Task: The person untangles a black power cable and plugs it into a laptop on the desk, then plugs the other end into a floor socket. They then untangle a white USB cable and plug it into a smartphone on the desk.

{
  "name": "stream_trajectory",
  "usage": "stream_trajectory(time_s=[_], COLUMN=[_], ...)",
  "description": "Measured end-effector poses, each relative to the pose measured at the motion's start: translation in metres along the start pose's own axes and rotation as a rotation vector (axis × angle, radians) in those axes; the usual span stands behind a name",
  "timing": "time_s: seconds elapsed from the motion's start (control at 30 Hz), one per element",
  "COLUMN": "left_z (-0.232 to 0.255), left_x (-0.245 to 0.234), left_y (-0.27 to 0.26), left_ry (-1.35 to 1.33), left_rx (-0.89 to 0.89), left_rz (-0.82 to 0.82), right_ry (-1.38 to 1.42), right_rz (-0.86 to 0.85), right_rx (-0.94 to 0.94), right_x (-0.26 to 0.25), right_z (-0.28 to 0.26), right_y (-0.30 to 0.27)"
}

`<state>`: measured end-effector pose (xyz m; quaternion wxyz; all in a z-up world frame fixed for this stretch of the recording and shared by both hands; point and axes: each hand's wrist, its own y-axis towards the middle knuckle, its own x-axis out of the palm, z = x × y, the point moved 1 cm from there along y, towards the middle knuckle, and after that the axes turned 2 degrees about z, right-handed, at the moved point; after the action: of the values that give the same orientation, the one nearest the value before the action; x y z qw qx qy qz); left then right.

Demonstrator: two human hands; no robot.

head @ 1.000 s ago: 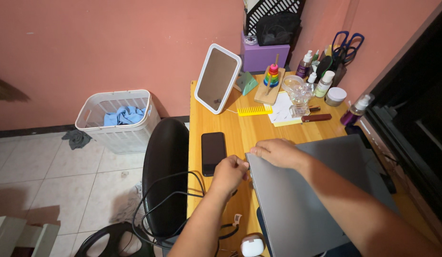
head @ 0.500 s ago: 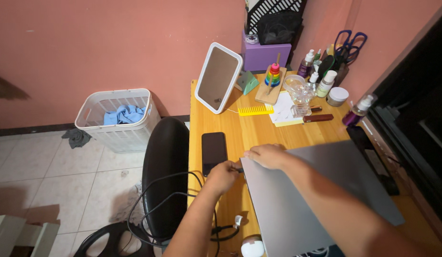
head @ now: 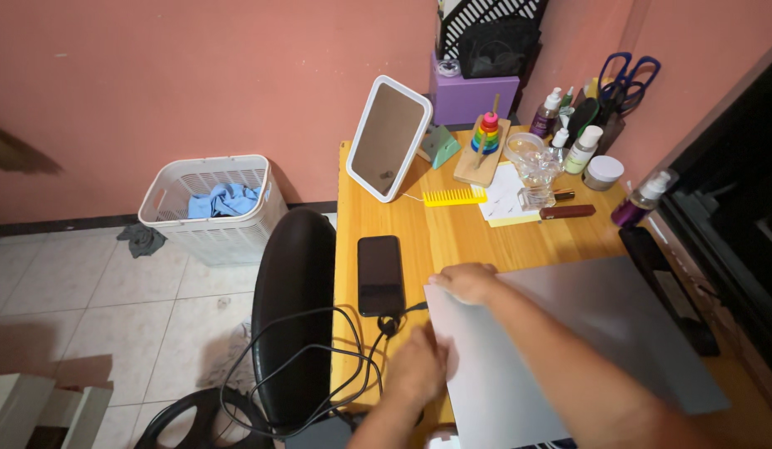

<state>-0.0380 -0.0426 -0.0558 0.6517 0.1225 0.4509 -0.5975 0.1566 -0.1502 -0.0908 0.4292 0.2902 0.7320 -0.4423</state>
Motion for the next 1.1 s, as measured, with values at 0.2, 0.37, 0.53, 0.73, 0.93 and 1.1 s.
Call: stream_trajectory(time_s=[0.2,0.37,0.53,0.73,0.93,1.1], left_z=[-0.025,-0.031,-0.035,-0.039,-0.036,-0.038], left_x=[0.054,0.062,0.065,0.054,0.037,0.036], left_y=[0.02,0.026,0.044,0.064,0.079,0.087], left_ry=[-0.66,-0.747,-0.84,-0.728,-0.599,-0.755], left_rx=[-0.126,-0.236,-0.176,-0.157,-0.174,-0.118], left_rz=[-0.15,-0.216,-0.202,-0.185,-0.179,-0.196], right_ry=[0.054,0.29,0.272,0.168,0.188,0.283], right_rz=[0.131,0.321,0.662,0.792,0.737,0.588], right_rx=[-0.12,-0.409,-0.284,0.186,0.309,0.481], right_x=[0.014,0.022,0.021,0.065,0.079,0.075], right_z=[0.011,0.064,0.176,0.283,0.306,0.3], right_y=[-0.005,-0.01,-0.058,-0.148,-0.154,-0.165])
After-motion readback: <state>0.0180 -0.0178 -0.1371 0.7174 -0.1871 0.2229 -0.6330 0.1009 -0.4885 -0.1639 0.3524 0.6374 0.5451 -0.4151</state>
